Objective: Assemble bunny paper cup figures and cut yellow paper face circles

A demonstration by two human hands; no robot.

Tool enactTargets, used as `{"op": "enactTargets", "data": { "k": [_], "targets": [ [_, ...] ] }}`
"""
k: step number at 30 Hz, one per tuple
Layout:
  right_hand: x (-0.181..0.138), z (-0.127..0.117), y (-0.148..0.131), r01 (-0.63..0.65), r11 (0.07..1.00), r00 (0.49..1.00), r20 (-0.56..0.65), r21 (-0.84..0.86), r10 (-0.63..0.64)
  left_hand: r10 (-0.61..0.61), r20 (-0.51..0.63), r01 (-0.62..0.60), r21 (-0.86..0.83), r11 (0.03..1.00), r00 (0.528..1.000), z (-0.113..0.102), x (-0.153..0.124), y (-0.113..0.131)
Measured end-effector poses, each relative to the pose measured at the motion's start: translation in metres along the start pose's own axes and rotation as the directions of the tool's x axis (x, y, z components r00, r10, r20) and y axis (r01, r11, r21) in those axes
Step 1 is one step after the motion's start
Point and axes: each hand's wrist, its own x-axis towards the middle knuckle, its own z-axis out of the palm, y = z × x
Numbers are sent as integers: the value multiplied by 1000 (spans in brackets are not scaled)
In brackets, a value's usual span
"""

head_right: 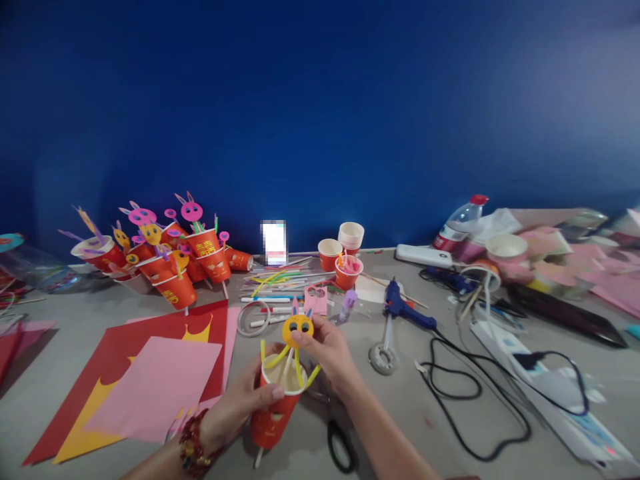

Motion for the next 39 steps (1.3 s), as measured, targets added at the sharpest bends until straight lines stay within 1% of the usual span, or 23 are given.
{"op": "enactTargets", "data": {
  "k": [2,4,9,16,22,28,33,39],
  "targets": [
    [0,-1,-2,-17,1000,1000,18,-15,17,29,-12,-28,80,996,999,-1,1,-1],
    [0,-2,-2,-33,999,999,5,-33,33,52,12,-54,134,990,999,0,1,-1],
    [0,-3,0,-27,996,998,-58,-81,23,94,31,-98,184,978,995,4,1,-1],
    [0,-1,-1,12,991,998,-61,-133,-21,133,24,-135,236,962,991,4,1,0],
    [1,-2,-1,34,989,997,-62,-141,-43,145,6,-142,256,956,989,3,0,-1],
    [-1,-3,-2,94,977,994,-29,-192,-102,137,13,-136,255,957,990,4,-1,1],
    [-1,-2,-1,97,978,993,-41,-182,-107,156,8,-152,276,949,988,3,0,0],
    [-1,-5,3,128,964,989,-38,-234,-140,134,8,-132,247,960,991,3,-1,-2]
  ]
}}
